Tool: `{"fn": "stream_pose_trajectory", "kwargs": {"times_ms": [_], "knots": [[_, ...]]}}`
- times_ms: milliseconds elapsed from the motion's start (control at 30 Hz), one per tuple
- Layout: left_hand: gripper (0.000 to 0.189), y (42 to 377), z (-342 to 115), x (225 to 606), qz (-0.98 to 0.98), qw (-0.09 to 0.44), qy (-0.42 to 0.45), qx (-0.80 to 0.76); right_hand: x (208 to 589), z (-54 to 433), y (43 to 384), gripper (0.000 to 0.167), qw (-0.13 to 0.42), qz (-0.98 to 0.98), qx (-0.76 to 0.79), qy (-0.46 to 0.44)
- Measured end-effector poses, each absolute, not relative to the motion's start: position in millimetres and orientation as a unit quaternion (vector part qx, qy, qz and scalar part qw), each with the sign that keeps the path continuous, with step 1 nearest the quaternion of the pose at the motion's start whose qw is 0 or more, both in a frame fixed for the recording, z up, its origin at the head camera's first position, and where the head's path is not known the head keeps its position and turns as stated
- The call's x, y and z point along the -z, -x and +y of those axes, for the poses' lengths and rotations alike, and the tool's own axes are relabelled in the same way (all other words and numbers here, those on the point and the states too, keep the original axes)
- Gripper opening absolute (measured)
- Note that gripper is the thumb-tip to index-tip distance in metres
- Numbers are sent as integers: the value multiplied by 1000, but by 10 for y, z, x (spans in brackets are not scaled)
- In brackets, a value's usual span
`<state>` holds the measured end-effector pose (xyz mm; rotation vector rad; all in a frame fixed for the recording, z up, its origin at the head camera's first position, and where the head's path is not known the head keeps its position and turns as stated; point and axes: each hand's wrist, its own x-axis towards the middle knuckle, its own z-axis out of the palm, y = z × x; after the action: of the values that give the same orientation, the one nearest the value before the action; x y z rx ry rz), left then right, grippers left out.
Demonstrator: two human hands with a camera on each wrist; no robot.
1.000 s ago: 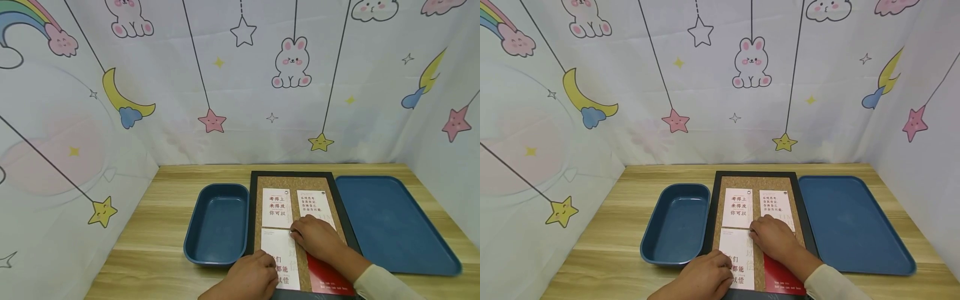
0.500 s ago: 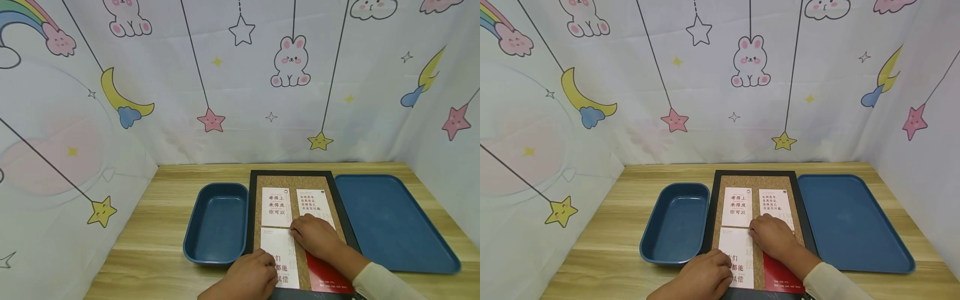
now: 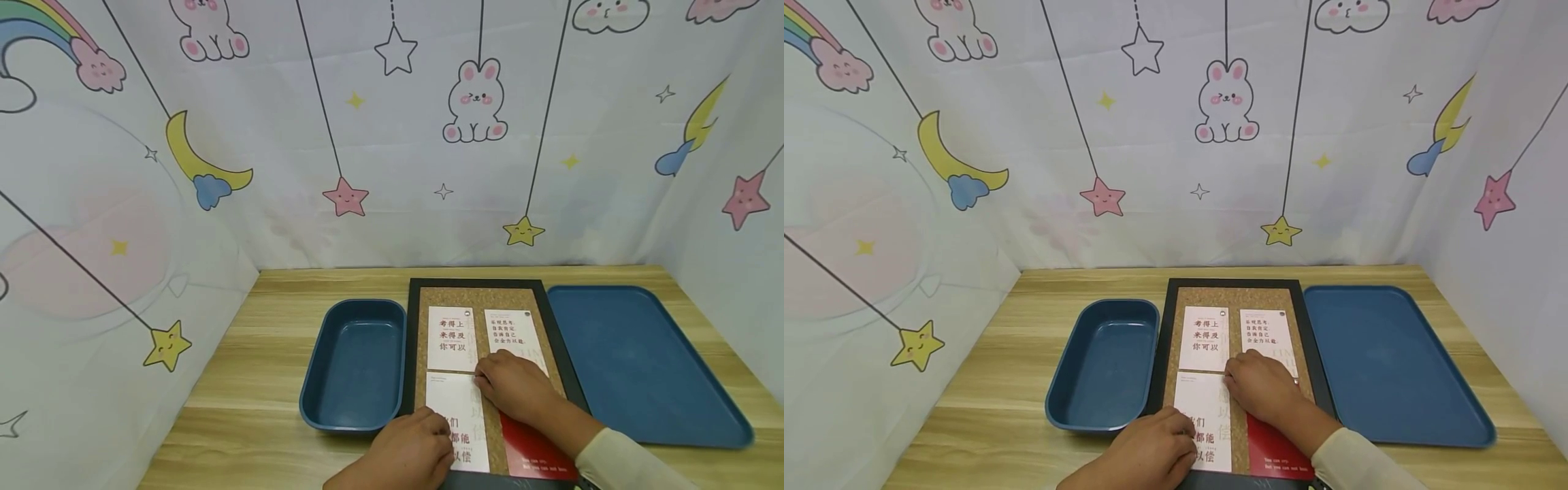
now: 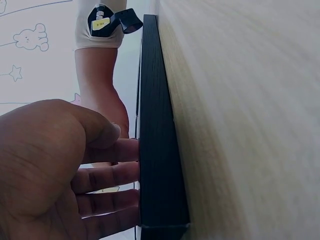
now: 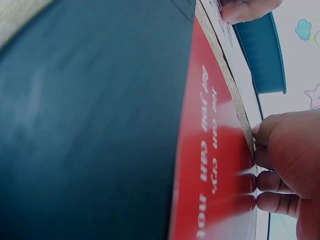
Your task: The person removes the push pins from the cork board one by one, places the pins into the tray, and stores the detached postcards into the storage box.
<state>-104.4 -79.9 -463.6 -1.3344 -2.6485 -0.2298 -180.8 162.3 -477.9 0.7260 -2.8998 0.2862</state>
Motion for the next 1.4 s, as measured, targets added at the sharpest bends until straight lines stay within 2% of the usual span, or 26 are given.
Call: {"fn": "stream_pose_trajectory", "kwargs": {"times_ms": [700, 933, 1400], "knots": [[9, 1063, -807, 4659, -882, 85, 457, 81, 4709, 1607, 1834, 23, 66, -959, -115, -252], [8, 1062, -807, 4657, -883, 83, 453, 85, 4668, 1613, 1831, 24, 82, -957, -121, -252], [7, 1064, -802, 4668, -883, 84, 452, 91, 4611, 1644, 1822, 19, 75, -961, -121, -237]]}}
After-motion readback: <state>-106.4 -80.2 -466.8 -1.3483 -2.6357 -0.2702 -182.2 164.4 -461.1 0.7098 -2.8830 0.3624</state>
